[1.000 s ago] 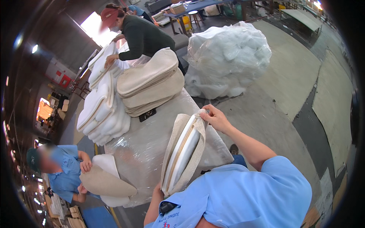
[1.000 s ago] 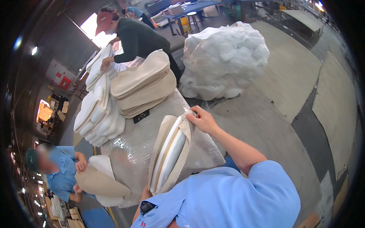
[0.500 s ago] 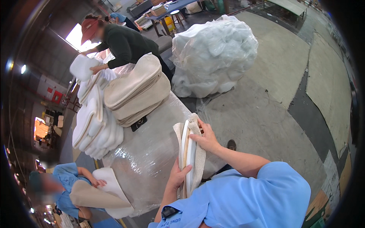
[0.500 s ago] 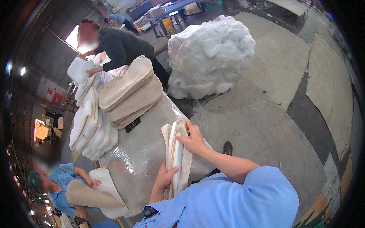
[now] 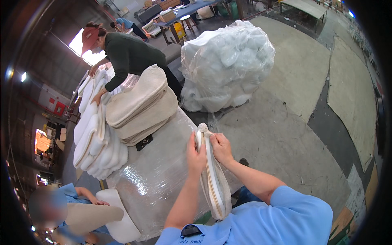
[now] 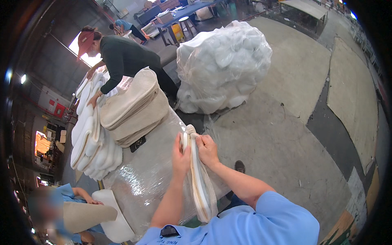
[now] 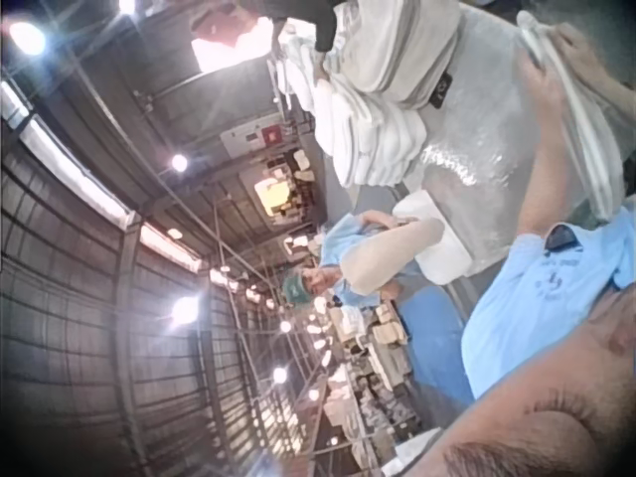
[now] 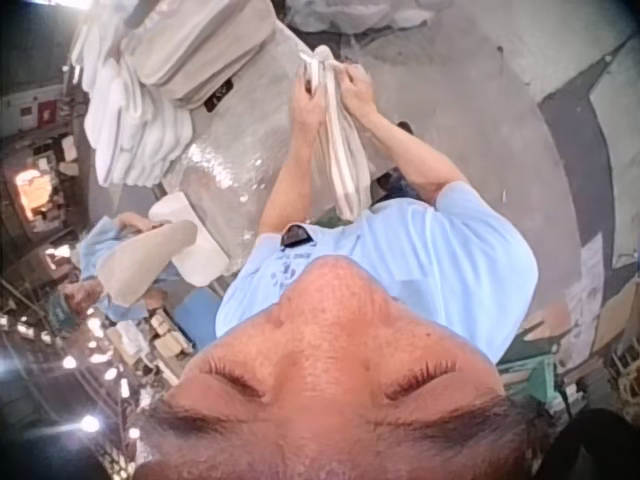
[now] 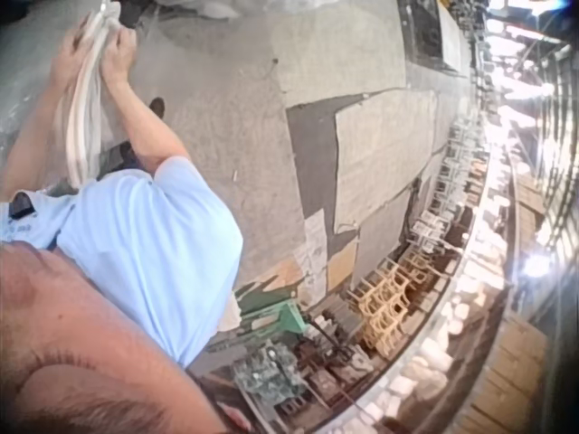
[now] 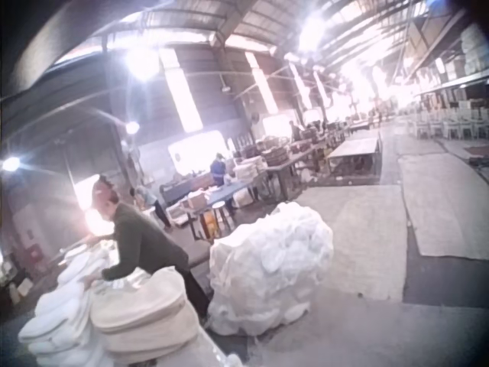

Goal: The person inserts foam inserts into fabric cushion covers at a work table. They pick up a cover, open it, place a foam insert inside, and smooth the edges before stacking the finished item. The process repeats with multiple covers and foam pieces.

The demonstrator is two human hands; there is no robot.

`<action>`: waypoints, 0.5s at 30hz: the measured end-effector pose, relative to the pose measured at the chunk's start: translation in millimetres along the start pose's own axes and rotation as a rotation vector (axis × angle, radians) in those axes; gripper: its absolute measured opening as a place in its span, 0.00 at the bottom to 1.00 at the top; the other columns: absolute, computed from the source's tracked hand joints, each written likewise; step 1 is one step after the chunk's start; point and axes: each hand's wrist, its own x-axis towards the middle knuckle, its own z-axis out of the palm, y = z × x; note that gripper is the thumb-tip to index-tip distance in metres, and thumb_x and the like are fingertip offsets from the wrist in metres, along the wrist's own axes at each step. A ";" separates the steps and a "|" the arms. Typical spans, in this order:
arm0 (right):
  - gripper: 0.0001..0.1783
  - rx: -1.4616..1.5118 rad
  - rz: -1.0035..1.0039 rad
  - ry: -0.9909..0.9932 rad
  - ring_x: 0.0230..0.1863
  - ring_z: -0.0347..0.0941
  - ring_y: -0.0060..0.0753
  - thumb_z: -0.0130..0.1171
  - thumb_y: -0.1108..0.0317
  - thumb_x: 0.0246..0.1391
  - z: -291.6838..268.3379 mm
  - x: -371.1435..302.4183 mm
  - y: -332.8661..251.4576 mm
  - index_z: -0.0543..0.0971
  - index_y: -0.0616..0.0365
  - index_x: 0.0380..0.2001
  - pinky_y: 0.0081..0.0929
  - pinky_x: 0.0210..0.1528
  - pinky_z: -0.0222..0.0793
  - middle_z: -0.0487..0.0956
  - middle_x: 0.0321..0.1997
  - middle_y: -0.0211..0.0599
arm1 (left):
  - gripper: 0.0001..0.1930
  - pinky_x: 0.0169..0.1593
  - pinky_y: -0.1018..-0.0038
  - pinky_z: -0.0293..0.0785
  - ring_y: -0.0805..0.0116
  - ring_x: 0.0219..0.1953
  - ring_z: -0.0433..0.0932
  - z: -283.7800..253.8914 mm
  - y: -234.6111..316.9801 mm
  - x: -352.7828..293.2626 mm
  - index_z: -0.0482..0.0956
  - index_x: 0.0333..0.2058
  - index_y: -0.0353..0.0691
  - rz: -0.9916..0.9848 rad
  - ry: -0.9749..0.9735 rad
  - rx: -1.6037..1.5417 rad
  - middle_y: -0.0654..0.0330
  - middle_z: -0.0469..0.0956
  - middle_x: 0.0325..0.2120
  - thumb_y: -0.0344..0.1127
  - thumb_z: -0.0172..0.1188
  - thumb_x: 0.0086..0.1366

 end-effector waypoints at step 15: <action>0.10 0.200 0.134 -0.133 0.36 0.72 0.18 0.62 0.67 0.67 -1.6 27.1 16.7 0.84 0.61 0.44 0.24 0.40 0.69 0.81 0.35 0.28 | 0.08 0.64 0.63 0.72 0.52 0.62 0.76 -12.2 1.0 83.4 0.81 0.41 0.33 0.192 -0.154 0.262 0.48 0.78 0.58 0.23 0.65 0.64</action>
